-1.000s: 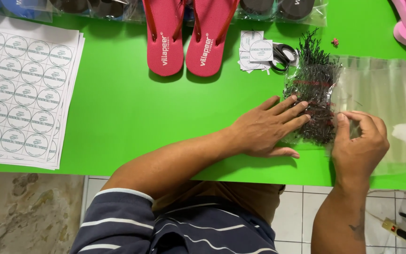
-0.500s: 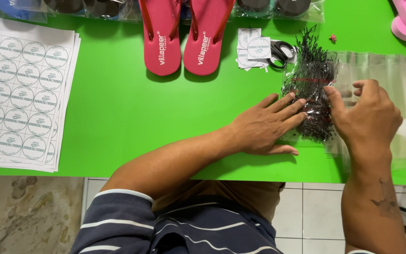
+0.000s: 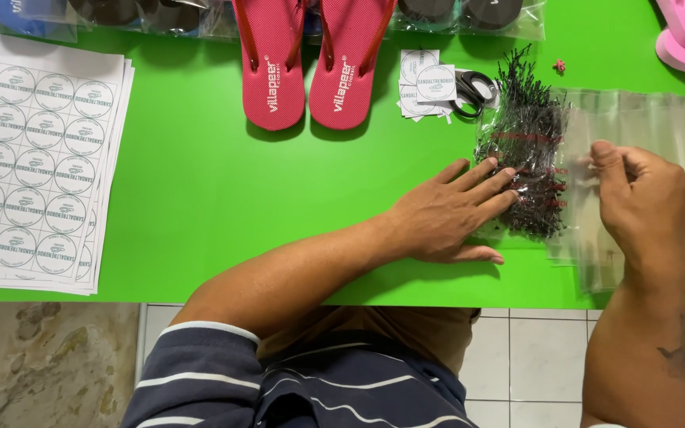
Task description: The person inserts straps into flip-flop soles, places the pairs into plastic bags, and attaches cardboard headers.
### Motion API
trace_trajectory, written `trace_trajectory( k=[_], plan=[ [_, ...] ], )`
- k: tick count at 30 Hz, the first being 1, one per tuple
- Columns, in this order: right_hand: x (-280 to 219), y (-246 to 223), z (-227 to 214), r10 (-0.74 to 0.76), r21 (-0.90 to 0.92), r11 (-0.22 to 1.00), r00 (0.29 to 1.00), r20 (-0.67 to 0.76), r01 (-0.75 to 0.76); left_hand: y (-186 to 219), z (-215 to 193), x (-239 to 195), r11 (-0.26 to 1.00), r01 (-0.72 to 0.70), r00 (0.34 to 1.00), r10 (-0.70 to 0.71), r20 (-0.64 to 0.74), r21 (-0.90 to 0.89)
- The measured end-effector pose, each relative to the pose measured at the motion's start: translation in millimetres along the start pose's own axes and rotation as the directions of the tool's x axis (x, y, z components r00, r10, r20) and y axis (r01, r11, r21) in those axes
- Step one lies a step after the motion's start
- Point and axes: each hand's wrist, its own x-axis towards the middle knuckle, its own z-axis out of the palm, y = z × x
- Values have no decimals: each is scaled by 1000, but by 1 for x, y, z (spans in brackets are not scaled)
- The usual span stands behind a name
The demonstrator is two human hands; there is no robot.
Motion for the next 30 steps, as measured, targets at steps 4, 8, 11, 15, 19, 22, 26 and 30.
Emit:
trace_trajectory(
  k=[4, 8, 11, 15, 19, 22, 26, 30],
  plan=[
    [-3, -3, 11, -30, -1, 1000, 999, 37, 30, 0, 1, 0, 1000, 0, 1000, 1, -28, 9],
    [-7, 24, 36, -218, -235, 953, 971, -99, 190, 0, 0, 0, 1000, 1, 1000, -1, -27, 19],
    [-8, 33, 43, -238, -271, 944, 959, -157, 190, 1, 0, 0, 1000, 0, 1000, 1, -3, 15],
    [-4, 55, 52, -292, -309, 927, 925, -242, 212, 1, 1, 0, 1000, 6, 1000, -6, -5, 16],
    [-3, 25, 40, -216, -282, 947, 957, -192, 157, 0, 0, 0, 1000, 3, 1000, -3, 0, 13],
    [-1, 10, 37, -225, -396, 906, 962, -155, 148, 1, 1, 0, 1000, 0, 999, 1, -38, 25],
    [3, 1, 24, -42, -325, 946, 996, -77, 14, 1, 2, -1, 1000, 2, 1000, -2, -28, 6],
    [6, 11, 9, -43, 1, 999, 995, -90, 43, 0, 1, 0, 1000, -3, 1000, 3, -15, 7]
  ],
)
